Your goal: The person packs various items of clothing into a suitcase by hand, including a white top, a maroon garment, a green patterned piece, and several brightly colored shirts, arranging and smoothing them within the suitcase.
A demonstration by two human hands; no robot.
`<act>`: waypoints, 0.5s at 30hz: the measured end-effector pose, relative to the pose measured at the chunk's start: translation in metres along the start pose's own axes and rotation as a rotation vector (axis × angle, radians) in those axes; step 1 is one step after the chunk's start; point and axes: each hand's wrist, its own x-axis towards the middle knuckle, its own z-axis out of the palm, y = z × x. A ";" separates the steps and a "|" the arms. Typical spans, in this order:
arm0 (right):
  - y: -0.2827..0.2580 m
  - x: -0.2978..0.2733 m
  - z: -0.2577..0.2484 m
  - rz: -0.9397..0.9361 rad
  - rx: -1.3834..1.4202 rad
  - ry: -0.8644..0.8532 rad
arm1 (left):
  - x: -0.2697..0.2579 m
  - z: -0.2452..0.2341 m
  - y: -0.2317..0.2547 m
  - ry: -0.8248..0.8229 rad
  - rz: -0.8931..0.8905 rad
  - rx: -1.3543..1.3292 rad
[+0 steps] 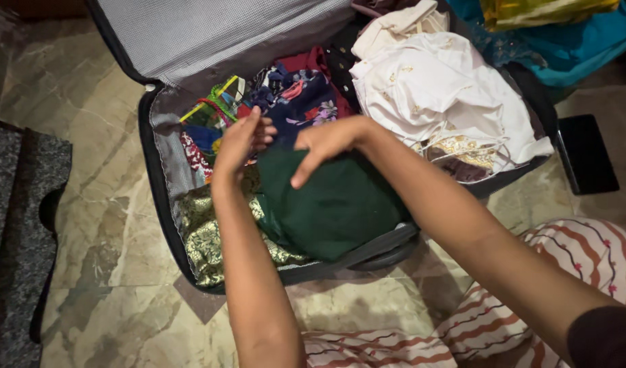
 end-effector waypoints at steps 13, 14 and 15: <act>0.070 0.032 -0.044 -0.241 1.242 0.901 | -0.020 0.006 -0.004 0.052 -0.190 -0.801; 0.074 0.033 -0.045 -0.280 1.287 0.967 | -0.018 0.008 -0.006 0.050 -0.188 -0.801; 0.076 0.034 -0.047 -0.284 1.283 0.968 | -0.017 0.013 -0.008 0.027 -0.142 -0.728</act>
